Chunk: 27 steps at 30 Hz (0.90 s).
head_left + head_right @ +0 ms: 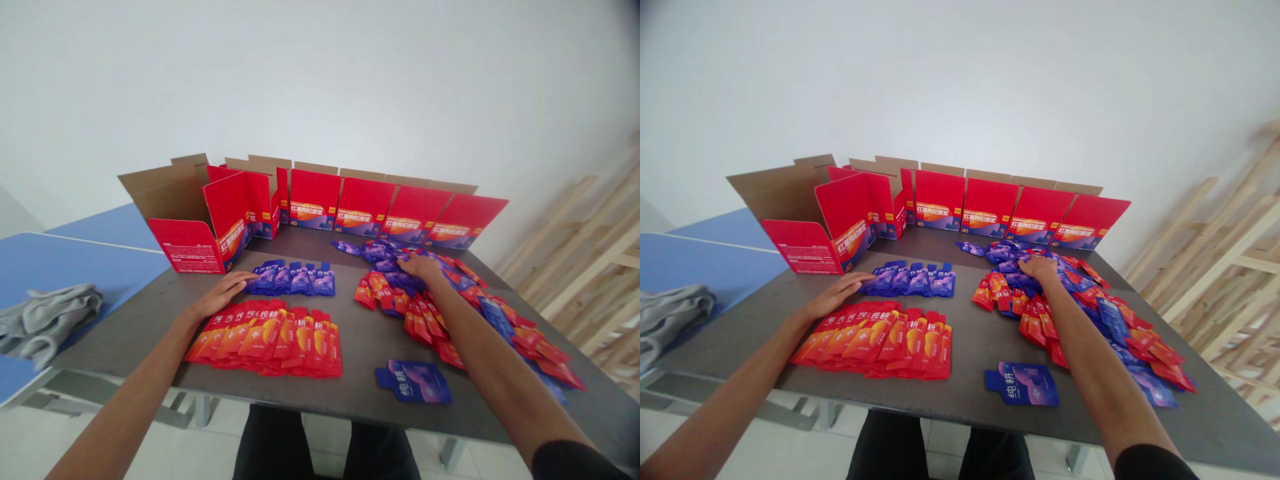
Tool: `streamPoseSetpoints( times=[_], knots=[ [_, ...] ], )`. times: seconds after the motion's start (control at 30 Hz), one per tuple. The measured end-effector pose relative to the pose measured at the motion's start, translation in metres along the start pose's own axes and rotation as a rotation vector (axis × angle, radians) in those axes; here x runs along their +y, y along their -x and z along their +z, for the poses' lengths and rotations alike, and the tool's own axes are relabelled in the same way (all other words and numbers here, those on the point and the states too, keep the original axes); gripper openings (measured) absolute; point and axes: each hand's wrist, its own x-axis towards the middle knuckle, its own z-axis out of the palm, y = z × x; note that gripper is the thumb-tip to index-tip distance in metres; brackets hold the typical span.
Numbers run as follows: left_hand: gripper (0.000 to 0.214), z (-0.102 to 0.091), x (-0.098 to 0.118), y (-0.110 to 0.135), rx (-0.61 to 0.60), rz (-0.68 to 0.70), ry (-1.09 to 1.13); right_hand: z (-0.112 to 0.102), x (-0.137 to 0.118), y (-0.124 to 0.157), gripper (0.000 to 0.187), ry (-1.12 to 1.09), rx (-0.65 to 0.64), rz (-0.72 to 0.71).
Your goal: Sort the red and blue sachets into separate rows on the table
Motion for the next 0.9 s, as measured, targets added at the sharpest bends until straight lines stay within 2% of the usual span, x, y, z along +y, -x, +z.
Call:
streamPoseSetpoints(
  times=[0.1,0.2,0.27,0.4,0.53,0.67,0.8,0.9],
  knots=[
    [0.069,0.0,0.0,0.0,0.008,-0.003,0.007,-0.015,0.003,0.014,0.064,0.002,-0.008,0.001],
    [0.069,0.0,0.001,0.0,0.011,0.0,0.017,-0.027,-0.014,0.045,0.065,-0.098,0.072,-0.079],
    [0.07,0.0,0.001,-0.001,0.011,0.001,0.02,-0.028,-0.042,0.073,0.065,-0.172,0.085,-0.164],
    [0.072,0.0,0.002,-0.001,0.012,-0.001,0.014,-0.018,-0.118,0.134,0.064,-0.216,0.054,-0.304],
    [0.072,0.001,0.0,-0.002,0.012,0.0,0.008,-0.006,-0.178,0.173,0.07,-0.188,0.011,-0.375],
    [0.072,0.002,-0.002,-0.001,0.018,-0.004,0.012,0.001,-0.206,0.184,0.07,-0.14,-0.025,-0.359],
    [0.071,0.003,-0.002,-0.001,0.02,-0.006,0.021,0.002,-0.215,0.183,0.065,-0.097,-0.042,-0.343],
    [0.072,0.003,-0.001,-0.001,0.02,-0.004,0.023,0.003,-0.217,0.181,0.069,-0.085,-0.041,-0.353]
  ],
)
